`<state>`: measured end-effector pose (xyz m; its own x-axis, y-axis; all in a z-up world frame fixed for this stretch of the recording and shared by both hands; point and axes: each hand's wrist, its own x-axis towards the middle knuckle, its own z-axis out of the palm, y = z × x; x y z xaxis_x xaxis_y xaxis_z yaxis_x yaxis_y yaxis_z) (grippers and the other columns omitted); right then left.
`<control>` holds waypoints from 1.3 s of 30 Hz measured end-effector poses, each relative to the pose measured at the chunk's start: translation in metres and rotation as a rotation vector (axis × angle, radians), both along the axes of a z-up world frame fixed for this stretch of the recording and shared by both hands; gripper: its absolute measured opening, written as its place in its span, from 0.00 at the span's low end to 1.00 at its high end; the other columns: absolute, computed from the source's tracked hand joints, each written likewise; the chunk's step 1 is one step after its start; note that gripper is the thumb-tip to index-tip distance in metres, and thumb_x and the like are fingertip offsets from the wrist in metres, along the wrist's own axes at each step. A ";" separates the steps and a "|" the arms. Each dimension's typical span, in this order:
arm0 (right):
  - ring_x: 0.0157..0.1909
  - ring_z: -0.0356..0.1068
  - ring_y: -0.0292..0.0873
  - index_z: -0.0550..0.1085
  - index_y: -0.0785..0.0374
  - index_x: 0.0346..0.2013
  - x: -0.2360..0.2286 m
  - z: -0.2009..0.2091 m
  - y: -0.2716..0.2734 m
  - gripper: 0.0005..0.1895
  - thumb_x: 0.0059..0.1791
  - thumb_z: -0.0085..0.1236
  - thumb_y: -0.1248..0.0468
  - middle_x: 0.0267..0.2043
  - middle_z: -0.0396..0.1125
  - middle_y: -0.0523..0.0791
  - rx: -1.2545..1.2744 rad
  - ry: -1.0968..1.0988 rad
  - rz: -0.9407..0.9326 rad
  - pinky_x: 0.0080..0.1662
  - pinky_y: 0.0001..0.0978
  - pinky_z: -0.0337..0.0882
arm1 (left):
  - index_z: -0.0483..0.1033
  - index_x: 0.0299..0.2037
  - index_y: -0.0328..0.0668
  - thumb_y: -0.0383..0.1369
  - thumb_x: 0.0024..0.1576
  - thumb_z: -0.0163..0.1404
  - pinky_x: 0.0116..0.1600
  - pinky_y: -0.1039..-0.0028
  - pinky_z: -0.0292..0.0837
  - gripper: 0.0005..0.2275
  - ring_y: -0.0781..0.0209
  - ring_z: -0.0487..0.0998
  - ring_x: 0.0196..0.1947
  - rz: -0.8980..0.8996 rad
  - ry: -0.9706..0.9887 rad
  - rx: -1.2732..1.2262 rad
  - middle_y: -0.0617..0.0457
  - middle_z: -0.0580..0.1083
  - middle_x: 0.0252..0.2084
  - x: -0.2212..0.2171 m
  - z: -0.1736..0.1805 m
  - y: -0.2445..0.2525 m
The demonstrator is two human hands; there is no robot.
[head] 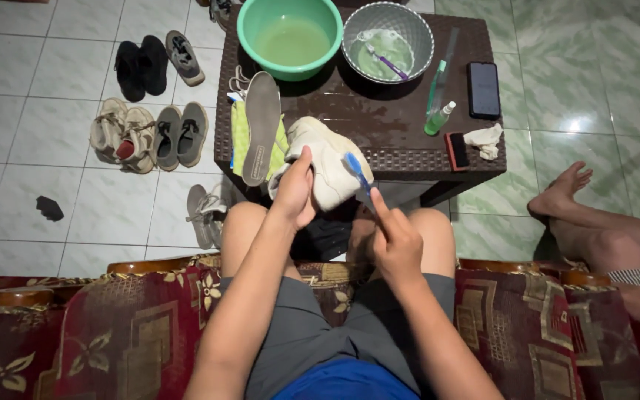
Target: Cleaning the interior and exterior of a white sneaker using a toothbrush and cleaning solution.
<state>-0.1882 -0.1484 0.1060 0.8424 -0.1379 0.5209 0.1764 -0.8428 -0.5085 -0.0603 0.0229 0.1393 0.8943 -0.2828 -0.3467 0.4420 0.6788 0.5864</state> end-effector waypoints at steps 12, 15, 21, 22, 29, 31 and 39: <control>0.30 0.71 0.46 0.70 0.36 0.67 -0.004 0.009 -0.001 0.31 0.51 0.50 0.66 0.27 0.66 0.41 0.017 0.091 0.072 0.36 0.36 0.74 | 0.51 0.70 0.25 0.43 0.69 0.39 0.73 0.47 0.49 0.28 0.41 0.49 0.75 0.033 -0.047 0.187 0.29 0.47 0.75 -0.020 0.035 -0.008; 0.29 0.71 0.49 0.70 0.38 0.66 -0.027 -0.002 -0.004 0.31 0.49 0.50 0.66 0.25 0.66 0.43 0.029 0.134 0.127 0.36 0.39 0.74 | 0.51 0.70 0.26 0.44 0.69 0.38 0.73 0.43 0.50 0.28 0.36 0.49 0.75 0.050 -0.053 0.109 0.26 0.47 0.74 -0.016 0.034 -0.006; 0.29 0.71 0.48 0.71 0.39 0.66 -0.015 0.009 -0.001 0.30 0.50 0.50 0.66 0.26 0.65 0.43 -0.038 0.053 0.039 0.36 0.39 0.73 | 0.68 0.52 0.41 0.51 0.68 0.36 0.17 0.83 0.68 0.20 0.71 0.65 0.16 0.000 -0.037 0.296 0.65 0.55 0.25 -0.018 -0.023 -0.031; 0.29 0.71 0.48 0.71 0.39 0.66 -0.020 0.005 -0.002 0.30 0.50 0.50 0.66 0.26 0.65 0.43 -0.037 0.063 0.036 0.36 0.39 0.73 | 0.68 0.52 0.41 0.51 0.68 0.36 0.17 0.83 0.68 0.20 0.71 0.65 0.16 -0.004 -0.027 0.297 0.65 0.55 0.25 -0.015 -0.045 -0.034; 0.28 0.70 0.46 0.71 0.40 0.67 -0.036 -0.024 -0.006 0.31 0.49 0.50 0.67 0.24 0.64 0.41 0.005 0.035 0.038 0.34 0.35 0.73 | 0.64 0.45 0.47 0.53 0.68 0.34 0.17 0.83 0.63 0.18 0.75 0.63 0.19 0.117 -0.002 0.258 0.64 0.55 0.26 -0.013 -0.036 -0.042; 0.28 0.70 0.46 0.71 0.40 0.67 -0.029 -0.015 -0.005 0.32 0.49 0.50 0.68 0.24 0.64 0.41 -0.001 0.029 0.028 0.34 0.36 0.73 | 0.63 0.41 0.46 0.52 0.68 0.35 0.15 0.90 0.56 0.18 0.79 0.58 0.17 0.136 0.000 0.265 0.66 0.53 0.25 -0.021 -0.024 -0.047; 0.26 0.69 0.42 0.72 0.39 0.65 -0.038 -0.007 0.001 0.30 0.48 0.52 0.66 0.23 0.62 0.39 -0.106 0.004 -0.011 0.33 0.31 0.73 | 0.67 0.42 0.43 0.49 0.69 0.34 0.19 0.91 0.59 0.18 0.78 0.62 0.21 0.099 -0.090 0.440 0.64 0.57 0.28 -0.022 -0.057 -0.051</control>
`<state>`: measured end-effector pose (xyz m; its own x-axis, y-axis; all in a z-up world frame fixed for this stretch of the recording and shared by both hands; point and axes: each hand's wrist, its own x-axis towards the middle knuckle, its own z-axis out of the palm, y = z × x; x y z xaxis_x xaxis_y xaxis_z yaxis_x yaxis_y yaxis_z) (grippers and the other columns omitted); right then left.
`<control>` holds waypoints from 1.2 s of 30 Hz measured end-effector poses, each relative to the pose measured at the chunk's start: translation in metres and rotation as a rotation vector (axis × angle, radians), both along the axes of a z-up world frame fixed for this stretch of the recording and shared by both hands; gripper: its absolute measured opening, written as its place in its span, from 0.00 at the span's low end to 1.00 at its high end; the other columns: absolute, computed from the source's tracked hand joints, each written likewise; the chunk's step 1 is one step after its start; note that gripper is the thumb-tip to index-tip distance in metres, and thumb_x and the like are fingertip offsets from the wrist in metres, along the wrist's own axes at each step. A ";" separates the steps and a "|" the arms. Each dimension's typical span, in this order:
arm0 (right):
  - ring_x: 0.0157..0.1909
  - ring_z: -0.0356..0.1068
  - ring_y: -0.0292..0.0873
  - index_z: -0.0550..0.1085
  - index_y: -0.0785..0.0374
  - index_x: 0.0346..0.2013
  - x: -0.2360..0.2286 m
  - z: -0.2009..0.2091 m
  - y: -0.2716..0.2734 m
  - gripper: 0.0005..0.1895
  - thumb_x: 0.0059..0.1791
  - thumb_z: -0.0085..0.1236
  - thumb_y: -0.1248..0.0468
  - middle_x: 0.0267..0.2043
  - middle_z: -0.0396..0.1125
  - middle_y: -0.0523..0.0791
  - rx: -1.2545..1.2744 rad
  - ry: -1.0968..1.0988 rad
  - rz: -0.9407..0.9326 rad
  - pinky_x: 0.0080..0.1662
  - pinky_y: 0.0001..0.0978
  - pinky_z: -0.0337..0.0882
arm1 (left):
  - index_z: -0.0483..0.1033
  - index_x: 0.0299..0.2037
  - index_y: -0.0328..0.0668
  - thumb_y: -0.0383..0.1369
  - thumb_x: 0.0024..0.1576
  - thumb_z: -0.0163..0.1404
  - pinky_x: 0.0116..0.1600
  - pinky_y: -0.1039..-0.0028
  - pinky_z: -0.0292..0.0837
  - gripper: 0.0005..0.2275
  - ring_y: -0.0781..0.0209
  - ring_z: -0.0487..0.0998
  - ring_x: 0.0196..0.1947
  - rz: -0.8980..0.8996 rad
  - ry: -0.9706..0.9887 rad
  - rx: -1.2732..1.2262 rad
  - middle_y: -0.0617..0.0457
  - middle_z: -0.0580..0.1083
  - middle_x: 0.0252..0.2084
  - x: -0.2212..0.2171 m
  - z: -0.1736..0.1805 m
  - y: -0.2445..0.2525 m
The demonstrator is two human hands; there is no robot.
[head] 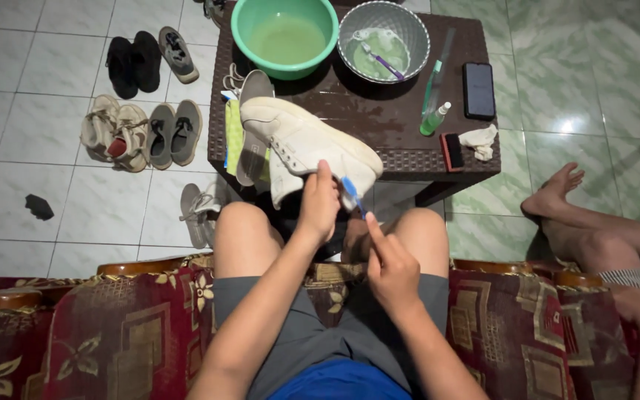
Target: Cleaning the interior and exterior of a white sneaker using a toothbrush and cleaning solution.
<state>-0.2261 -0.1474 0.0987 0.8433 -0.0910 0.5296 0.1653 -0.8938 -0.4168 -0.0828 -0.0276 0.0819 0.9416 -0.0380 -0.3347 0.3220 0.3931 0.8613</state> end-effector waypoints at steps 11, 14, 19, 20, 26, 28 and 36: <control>0.24 0.66 0.41 0.73 0.39 0.64 -0.003 -0.010 0.001 0.28 0.49 0.50 0.65 0.22 0.57 0.36 -0.071 -0.058 0.009 0.30 0.30 0.71 | 0.64 0.48 0.41 0.52 0.69 0.33 0.27 0.71 0.72 0.20 0.65 0.71 0.26 0.023 0.034 -0.234 0.54 0.62 0.32 0.010 -0.010 0.005; 0.25 0.66 0.40 0.73 0.40 0.64 0.007 -0.002 0.000 0.29 0.49 0.50 0.66 0.23 0.58 0.37 -0.062 -0.093 -0.002 0.32 0.28 0.71 | 0.62 0.51 0.44 0.53 0.69 0.32 0.38 0.56 0.81 0.20 0.58 0.78 0.34 -0.016 0.074 -0.328 0.51 0.65 0.35 0.009 -0.036 0.003; 0.26 0.68 0.39 0.74 0.41 0.64 -0.003 -0.020 -0.014 0.30 0.48 0.50 0.66 0.23 0.60 0.37 0.022 -0.098 -0.018 0.35 0.28 0.72 | 0.61 0.49 0.50 0.54 0.69 0.32 0.44 0.52 0.79 0.18 0.56 0.78 0.39 -0.028 0.107 -0.383 0.56 0.61 0.35 0.019 -0.037 0.023; 0.28 0.69 0.43 0.74 0.42 0.64 -0.001 -0.021 -0.018 0.30 0.48 0.51 0.67 0.23 0.62 0.39 0.068 -0.101 -0.014 0.35 0.32 0.72 | 0.61 0.48 0.50 0.53 0.69 0.33 0.36 0.62 0.78 0.17 0.63 0.73 0.32 -0.044 0.107 -0.325 0.59 0.58 0.33 0.014 -0.023 0.026; 0.31 0.72 0.46 0.73 0.43 0.65 0.010 0.001 -0.027 0.29 0.49 0.53 0.67 0.26 0.67 0.42 0.062 -0.036 0.017 0.37 0.36 0.74 | 0.67 0.40 0.41 0.49 0.69 0.36 0.17 0.88 0.60 0.19 0.75 0.60 0.18 -0.167 0.032 -0.018 0.67 0.52 0.26 -0.006 0.003 0.031; 0.31 0.72 0.46 0.72 0.41 0.65 0.007 -0.004 -0.027 0.30 0.48 0.54 0.66 0.25 0.66 0.41 0.044 -0.023 0.027 0.37 0.37 0.74 | 0.69 0.39 0.38 0.49 0.69 0.35 0.19 0.85 0.63 0.21 0.73 0.62 0.20 -0.202 -0.034 0.065 0.64 0.55 0.26 0.003 -0.020 0.039; 0.35 0.73 0.47 0.70 0.37 0.67 0.033 0.027 -0.014 0.31 0.50 0.55 0.65 0.29 0.69 0.42 0.074 0.036 -0.018 0.40 0.38 0.75 | 0.79 0.53 0.47 0.56 0.65 0.38 0.62 0.54 0.70 0.25 0.47 0.76 0.58 -0.633 -0.222 0.702 0.43 0.79 0.48 -0.022 0.033 0.047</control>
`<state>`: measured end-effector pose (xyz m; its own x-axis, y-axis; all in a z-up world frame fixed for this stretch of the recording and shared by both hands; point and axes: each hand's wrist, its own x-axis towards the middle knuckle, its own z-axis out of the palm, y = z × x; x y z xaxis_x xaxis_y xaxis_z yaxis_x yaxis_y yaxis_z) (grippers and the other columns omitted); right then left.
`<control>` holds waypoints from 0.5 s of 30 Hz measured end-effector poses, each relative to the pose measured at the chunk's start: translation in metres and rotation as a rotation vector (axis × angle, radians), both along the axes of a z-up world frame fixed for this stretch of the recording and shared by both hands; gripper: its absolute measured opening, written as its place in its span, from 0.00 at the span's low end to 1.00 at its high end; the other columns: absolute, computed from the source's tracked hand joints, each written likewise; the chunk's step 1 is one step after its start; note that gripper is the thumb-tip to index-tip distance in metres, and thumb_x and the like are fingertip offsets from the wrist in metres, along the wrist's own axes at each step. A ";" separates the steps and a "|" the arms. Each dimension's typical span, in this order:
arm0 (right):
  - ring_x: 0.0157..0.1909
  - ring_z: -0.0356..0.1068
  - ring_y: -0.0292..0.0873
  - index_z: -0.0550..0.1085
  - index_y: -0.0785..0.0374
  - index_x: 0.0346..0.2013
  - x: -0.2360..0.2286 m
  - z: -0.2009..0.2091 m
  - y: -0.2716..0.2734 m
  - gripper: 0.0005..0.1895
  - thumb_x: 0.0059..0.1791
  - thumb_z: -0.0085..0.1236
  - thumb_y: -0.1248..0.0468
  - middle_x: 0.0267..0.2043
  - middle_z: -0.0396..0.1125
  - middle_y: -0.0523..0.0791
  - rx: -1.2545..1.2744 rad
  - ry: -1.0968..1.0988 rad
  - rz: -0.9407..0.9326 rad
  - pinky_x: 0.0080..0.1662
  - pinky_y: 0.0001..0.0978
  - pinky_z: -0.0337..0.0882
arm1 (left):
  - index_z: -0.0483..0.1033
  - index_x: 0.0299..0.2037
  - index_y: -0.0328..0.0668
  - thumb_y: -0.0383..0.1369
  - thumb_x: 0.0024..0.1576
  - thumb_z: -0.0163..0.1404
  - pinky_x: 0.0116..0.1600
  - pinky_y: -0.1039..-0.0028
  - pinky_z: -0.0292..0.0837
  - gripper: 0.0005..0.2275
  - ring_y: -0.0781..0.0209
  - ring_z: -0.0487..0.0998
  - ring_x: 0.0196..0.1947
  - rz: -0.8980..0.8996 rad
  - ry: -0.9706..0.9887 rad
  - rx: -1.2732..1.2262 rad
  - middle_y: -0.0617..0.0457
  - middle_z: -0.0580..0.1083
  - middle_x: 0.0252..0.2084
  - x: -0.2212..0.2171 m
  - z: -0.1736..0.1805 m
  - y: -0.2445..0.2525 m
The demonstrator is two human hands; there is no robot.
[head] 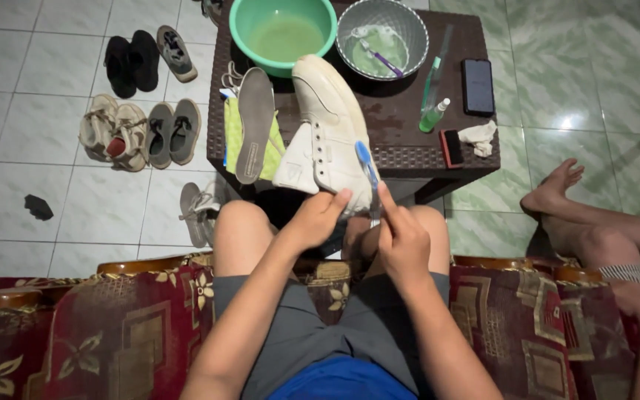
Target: Cleaning the interior and exterior of a white sneaker using a toothbrush and cleaning solution.
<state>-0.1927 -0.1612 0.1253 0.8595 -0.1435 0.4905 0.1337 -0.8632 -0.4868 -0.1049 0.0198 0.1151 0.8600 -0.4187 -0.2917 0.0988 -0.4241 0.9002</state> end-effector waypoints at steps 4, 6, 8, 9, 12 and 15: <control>0.36 0.74 0.51 0.71 0.40 0.66 -0.016 -0.014 0.005 0.30 0.50 0.52 0.67 0.31 0.72 0.46 0.059 0.041 0.022 0.42 0.40 0.75 | 0.80 0.48 0.40 0.54 0.66 0.36 0.58 0.51 0.71 0.26 0.43 0.77 0.55 0.026 -0.100 -0.001 0.38 0.79 0.44 0.007 0.020 0.010; 0.37 0.76 0.47 0.72 0.39 0.65 -0.025 -0.036 0.004 0.31 0.48 0.53 0.67 0.32 0.74 0.42 0.152 0.076 0.025 0.42 0.36 0.76 | 0.78 0.46 0.30 0.55 0.66 0.33 0.60 0.49 0.70 0.31 0.36 0.77 0.54 -0.072 -0.095 0.123 0.30 0.78 0.43 0.003 0.031 0.017; 0.38 0.76 0.48 0.71 0.39 0.66 -0.006 -0.018 0.005 0.31 0.49 0.52 0.68 0.34 0.75 0.44 0.175 0.045 0.023 0.43 0.37 0.76 | 0.77 0.47 0.29 0.54 0.66 0.31 0.61 0.48 0.69 0.31 0.35 0.77 0.54 -0.147 -0.091 0.146 0.28 0.78 0.44 -0.005 0.036 0.013; 0.40 0.76 0.49 0.70 0.40 0.68 0.003 -0.010 0.004 0.31 0.51 0.51 0.69 0.37 0.75 0.45 0.196 0.009 0.014 0.44 0.38 0.75 | 0.77 0.48 0.28 0.54 0.66 0.29 0.61 0.46 0.69 0.32 0.33 0.77 0.54 -0.230 -0.092 0.167 0.26 0.77 0.45 -0.008 0.038 0.009; 0.39 0.76 0.47 0.71 0.40 0.67 0.017 -0.002 -0.002 0.31 0.49 0.54 0.68 0.35 0.75 0.43 0.137 -0.026 0.044 0.44 0.39 0.75 | 0.76 0.47 0.28 0.52 0.66 0.29 0.59 0.45 0.69 0.30 0.32 0.77 0.53 -0.247 -0.154 0.146 0.25 0.77 0.43 -0.008 0.045 0.004; 0.35 0.75 0.46 0.74 0.39 0.62 -0.020 -0.026 0.007 0.27 0.49 0.53 0.65 0.29 0.73 0.41 0.116 0.060 0.073 0.41 0.33 0.75 | 0.77 0.47 0.35 0.56 0.65 0.30 0.59 0.50 0.70 0.30 0.38 0.77 0.54 -0.187 -0.114 0.196 0.31 0.78 0.44 0.002 0.030 0.017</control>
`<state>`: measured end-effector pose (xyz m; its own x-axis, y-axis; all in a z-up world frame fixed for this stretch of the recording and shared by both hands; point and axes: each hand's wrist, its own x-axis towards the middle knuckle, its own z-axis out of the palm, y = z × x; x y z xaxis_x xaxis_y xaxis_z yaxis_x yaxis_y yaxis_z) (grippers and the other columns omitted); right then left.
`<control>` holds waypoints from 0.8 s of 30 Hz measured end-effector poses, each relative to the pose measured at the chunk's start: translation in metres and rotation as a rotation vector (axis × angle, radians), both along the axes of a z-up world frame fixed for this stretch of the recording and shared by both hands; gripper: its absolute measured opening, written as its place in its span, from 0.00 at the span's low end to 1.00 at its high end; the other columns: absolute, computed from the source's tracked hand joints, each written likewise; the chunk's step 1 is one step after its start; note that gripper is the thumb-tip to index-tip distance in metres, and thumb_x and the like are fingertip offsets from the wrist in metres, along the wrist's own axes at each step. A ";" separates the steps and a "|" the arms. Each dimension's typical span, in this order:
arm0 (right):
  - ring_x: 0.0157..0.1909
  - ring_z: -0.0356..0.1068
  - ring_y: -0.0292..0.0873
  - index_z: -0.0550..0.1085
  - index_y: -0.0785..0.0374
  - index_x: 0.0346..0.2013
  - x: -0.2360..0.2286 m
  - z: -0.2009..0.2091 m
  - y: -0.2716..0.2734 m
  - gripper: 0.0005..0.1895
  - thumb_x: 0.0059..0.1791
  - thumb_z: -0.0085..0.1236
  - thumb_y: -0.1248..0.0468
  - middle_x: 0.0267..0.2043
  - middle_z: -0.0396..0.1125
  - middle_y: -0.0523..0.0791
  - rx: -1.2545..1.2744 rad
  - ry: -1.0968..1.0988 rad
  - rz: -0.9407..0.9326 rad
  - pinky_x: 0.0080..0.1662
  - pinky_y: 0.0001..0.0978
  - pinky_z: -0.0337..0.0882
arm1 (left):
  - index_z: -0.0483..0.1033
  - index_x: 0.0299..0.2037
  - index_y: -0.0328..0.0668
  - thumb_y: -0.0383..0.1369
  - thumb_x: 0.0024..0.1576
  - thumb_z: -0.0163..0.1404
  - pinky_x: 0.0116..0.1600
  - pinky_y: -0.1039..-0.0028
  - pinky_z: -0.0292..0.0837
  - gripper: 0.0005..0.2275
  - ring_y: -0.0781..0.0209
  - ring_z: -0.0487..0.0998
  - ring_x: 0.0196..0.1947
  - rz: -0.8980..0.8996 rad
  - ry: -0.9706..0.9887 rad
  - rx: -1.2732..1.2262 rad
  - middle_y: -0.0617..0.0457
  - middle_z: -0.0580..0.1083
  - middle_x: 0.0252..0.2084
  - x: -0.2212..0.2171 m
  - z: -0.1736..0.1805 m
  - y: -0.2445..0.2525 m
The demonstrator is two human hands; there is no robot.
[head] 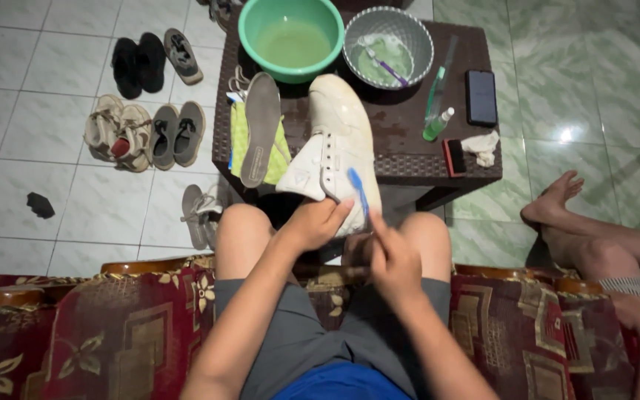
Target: Cleaning the interior and exterior of a white sneaker using a toothbrush and cleaning solution.
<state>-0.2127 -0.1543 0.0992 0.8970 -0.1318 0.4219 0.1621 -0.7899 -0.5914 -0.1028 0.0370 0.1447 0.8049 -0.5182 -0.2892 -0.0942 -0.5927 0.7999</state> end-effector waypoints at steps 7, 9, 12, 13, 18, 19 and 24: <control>0.35 0.73 0.47 0.70 0.39 0.67 0.030 0.022 -0.006 0.29 0.50 0.54 0.64 0.30 0.70 0.43 -0.145 -0.068 -0.040 0.41 0.39 0.74 | 0.76 0.52 0.33 0.53 0.64 0.26 0.61 0.50 0.70 0.32 0.37 0.77 0.57 -0.184 -0.032 0.141 0.28 0.77 0.48 -0.015 0.053 -0.010; 0.35 0.73 0.49 0.68 0.37 0.68 0.027 0.030 -0.002 0.30 0.51 0.53 0.63 0.29 0.68 0.45 -0.141 -0.019 -0.049 0.40 0.42 0.74 | 0.76 0.49 0.32 0.55 0.64 0.24 0.60 0.50 0.70 0.33 0.37 0.77 0.56 -0.177 -0.032 0.180 0.28 0.77 0.47 -0.009 0.048 -0.008; 0.32 0.73 0.45 0.74 0.38 0.63 -0.003 0.011 0.007 0.28 0.48 0.56 0.63 0.26 0.68 0.41 -0.119 -0.023 -0.026 0.37 0.35 0.75 | 0.78 0.49 0.34 0.53 0.64 0.28 0.60 0.51 0.71 0.31 0.36 0.77 0.56 -0.119 -0.028 0.161 0.28 0.78 0.46 -0.004 0.027 -0.002; 0.32 0.73 0.45 0.74 0.38 0.63 0.008 0.013 0.004 0.28 0.48 0.56 0.63 0.26 0.68 0.41 -0.119 -0.035 -0.031 0.37 0.35 0.75 | 0.78 0.49 0.34 0.53 0.64 0.28 0.60 0.51 0.71 0.31 0.36 0.77 0.56 -0.123 -0.040 0.161 0.28 0.78 0.46 -0.004 0.026 -0.002; 0.30 0.71 0.40 0.70 0.34 0.66 0.043 0.014 -0.017 0.29 0.51 0.53 0.62 0.25 0.66 0.38 -0.270 -0.130 -0.154 0.39 0.30 0.74 | 0.77 0.43 0.34 0.54 0.63 0.31 0.57 0.52 0.72 0.29 0.35 0.78 0.52 -0.126 -0.048 0.188 0.31 0.79 0.42 -0.014 0.013 0.001; 0.30 0.71 0.40 0.70 0.34 0.66 0.026 0.008 -0.013 0.29 0.51 0.53 0.62 0.25 0.66 0.38 -0.267 -0.126 -0.156 0.39 0.30 0.74 | 0.77 0.43 0.34 0.54 0.63 0.31 0.57 0.52 0.72 0.29 0.35 0.78 0.52 -0.129 -0.045 0.192 0.31 0.79 0.42 -0.017 0.010 0.003; 0.31 0.73 0.44 0.70 0.36 0.66 0.007 -0.007 -0.004 0.32 0.48 0.55 0.65 0.26 0.71 0.40 -0.135 -0.043 -0.076 0.37 0.33 0.75 | 0.78 0.42 0.35 0.53 0.64 0.32 0.54 0.51 0.75 0.28 0.35 0.80 0.48 -0.064 -0.103 0.143 0.29 0.78 0.37 -0.013 0.014 0.011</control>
